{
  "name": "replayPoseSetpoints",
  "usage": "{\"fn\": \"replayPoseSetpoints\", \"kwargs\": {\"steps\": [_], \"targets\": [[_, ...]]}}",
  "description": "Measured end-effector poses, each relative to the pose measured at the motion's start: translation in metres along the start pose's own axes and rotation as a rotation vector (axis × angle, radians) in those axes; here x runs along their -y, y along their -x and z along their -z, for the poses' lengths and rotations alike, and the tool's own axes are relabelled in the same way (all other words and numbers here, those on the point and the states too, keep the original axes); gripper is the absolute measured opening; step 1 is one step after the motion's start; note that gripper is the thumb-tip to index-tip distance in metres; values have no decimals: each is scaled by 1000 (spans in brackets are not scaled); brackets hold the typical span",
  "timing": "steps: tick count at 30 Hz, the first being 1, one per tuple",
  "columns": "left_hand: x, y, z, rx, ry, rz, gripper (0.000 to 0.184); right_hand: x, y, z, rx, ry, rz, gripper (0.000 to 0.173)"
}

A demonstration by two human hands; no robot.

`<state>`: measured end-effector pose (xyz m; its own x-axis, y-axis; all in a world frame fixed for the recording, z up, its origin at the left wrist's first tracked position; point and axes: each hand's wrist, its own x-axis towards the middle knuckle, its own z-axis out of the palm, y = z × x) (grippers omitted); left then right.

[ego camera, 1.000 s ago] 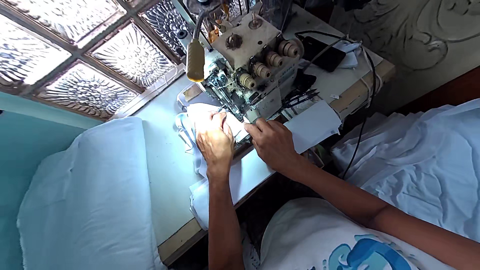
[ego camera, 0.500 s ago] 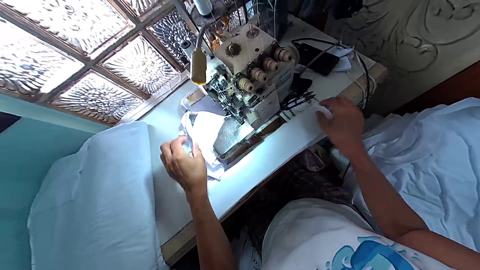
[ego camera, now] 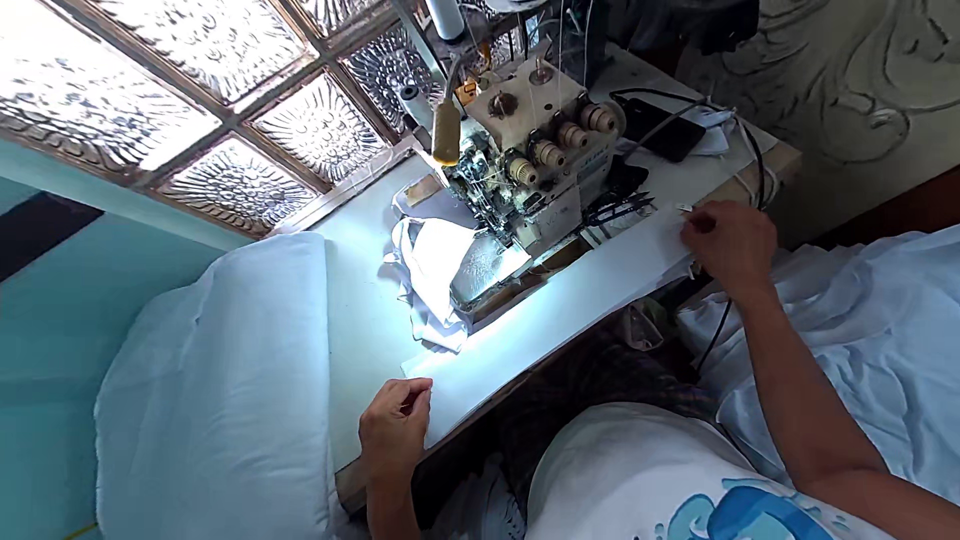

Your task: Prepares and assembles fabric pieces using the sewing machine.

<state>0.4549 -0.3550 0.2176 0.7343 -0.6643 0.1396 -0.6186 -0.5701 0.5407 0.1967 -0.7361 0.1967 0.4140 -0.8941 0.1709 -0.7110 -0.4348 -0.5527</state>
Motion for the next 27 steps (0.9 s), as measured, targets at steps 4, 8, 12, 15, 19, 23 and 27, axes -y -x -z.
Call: {"fn": "replayPoseSetpoints", "kwargs": {"steps": [4, 8, 12, 15, 19, 23, 27], "targets": [[-9, -3, -2, -29, -86, 43, 13, -9, -10, 32, -297, -51, -17, 35], [-13, -8, 0, 5, -132, 58, 34, -4, -3, 54, -611, -295, 175, 38], [-5, -8, 0, 20, -46, 50, 14, 31, -1, 60, -550, -933, 301, 14], [4, -1, -3, -44, 45, 38, 8, 52, 10, 63, -239, -1314, 62, 27], [27, 12, 3, -47, 409, 7, 12, 50, 14, 50, 89, -1387, -188, 25], [51, 29, 34, -144, 762, 60, 23, 53, 18, 26, 277, -1081, -123, 23], [54, 45, 79, -511, 648, 321, 21, 72, 38, -2, 450, -792, 40, 47]]}}
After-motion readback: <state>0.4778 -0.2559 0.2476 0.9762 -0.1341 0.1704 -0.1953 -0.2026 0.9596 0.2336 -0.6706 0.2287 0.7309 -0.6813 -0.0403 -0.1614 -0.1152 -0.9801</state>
